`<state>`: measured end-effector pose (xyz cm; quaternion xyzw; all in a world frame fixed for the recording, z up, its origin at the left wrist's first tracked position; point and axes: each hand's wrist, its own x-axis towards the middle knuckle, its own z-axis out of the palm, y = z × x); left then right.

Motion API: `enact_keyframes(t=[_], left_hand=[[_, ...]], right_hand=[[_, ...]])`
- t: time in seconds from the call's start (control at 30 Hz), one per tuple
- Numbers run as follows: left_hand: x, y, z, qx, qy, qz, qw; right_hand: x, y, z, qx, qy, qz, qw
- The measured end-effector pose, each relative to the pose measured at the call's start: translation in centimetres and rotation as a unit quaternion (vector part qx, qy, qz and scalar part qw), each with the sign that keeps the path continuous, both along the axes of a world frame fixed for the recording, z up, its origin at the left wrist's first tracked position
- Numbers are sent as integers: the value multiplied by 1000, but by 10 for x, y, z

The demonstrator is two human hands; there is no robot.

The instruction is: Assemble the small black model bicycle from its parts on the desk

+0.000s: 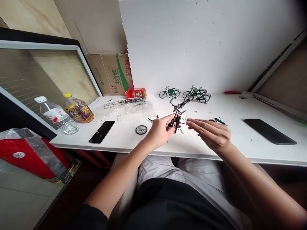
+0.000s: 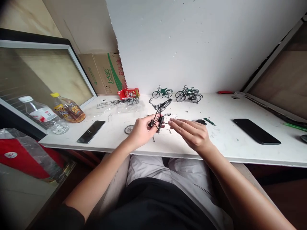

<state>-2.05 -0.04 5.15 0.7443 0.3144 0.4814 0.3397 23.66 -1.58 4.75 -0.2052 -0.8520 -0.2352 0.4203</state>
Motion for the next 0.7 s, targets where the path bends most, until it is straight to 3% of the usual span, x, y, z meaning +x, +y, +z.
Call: enact_keyframes(t=[0.23, 0.37, 0.5, 0.7], left_hand=[[6, 6, -7, -21, -59, -51, 997], [7, 5, -9, 6, -58, -20, 998], [5, -1, -6, 44, -38, 9, 998], [-1, -11, 4, 60, -30, -32, 997]], right_hand=[[-2, 2, 3, 19, 7, -10, 1000], [-3, 0, 2, 27, 12, -22, 999], [-4, -1, 1, 26, 14, -22, 999], [-2, -2, 2, 19, -2, -20, 1000]])
